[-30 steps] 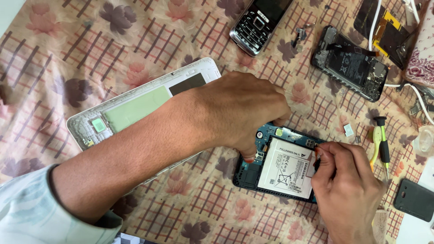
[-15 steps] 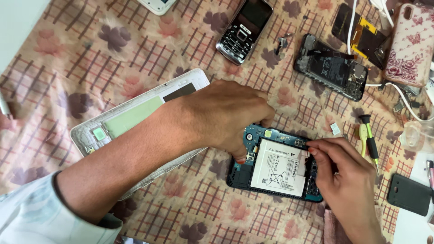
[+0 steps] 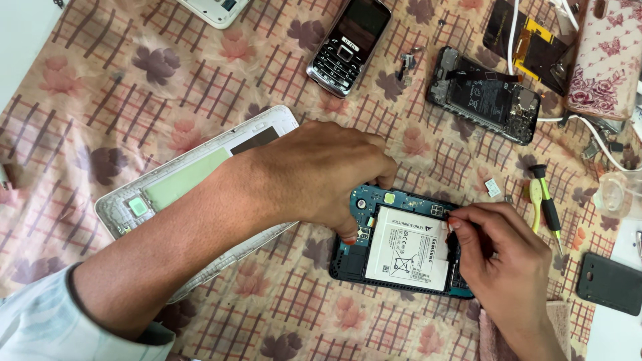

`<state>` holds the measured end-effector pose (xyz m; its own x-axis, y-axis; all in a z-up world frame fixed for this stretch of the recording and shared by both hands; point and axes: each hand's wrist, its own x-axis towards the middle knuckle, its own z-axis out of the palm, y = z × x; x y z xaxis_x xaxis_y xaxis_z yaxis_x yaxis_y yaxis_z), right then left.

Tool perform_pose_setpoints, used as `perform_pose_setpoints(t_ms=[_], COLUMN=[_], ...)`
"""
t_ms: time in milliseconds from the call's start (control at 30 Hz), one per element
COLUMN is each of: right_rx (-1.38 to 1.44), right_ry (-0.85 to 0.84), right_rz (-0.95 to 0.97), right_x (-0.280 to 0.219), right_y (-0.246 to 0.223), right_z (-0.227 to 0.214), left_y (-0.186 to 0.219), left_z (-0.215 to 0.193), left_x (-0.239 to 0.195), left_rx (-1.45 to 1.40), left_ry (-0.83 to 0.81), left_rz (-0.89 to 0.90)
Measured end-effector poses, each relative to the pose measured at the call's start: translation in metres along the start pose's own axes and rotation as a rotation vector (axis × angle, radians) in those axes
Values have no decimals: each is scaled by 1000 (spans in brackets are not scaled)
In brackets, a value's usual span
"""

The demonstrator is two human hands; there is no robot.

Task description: The person disassembles a Samsung smartphone by removing the back cover and unscrewing the motherboard. They detach ribbon cables, lift the motherboard, and use a toothbrush to clean the interior. The person then reassembles the phone by reconnecting cables and securing the motherboard with screws.

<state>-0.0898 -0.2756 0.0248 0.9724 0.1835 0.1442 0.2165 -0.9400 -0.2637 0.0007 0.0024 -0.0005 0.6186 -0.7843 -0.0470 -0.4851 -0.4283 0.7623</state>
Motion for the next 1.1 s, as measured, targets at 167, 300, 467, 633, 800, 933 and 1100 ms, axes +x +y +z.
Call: perform_pose_setpoints(t_ms=[167,300,467,633,800,933,1100], right_rx=[-76,-128,-154,-149,-128,-126,-123], right_ry=[8,2,-13,1,10,22,-22], right_rz=[-33,-34,-22,-34,-15,-30,-40], right_x=[-2,-1,0,1,0,1,0], right_y=[-6,-12,-17,-17,-17,-15,-11], right_z=[3,2,2,0,-1,0,-2], left_y=[0,-3,-5,-4,-5,-3,-1], left_z=[0,2,6,7,7,5,3], left_x=[0,1,1,3,1,1,0], left_rx=[16,15,14,37,27,34,35], left_ry=[-11,-16,39,7,44,14,-8], left_rz=[-8,5,39,6,21,3,-9])
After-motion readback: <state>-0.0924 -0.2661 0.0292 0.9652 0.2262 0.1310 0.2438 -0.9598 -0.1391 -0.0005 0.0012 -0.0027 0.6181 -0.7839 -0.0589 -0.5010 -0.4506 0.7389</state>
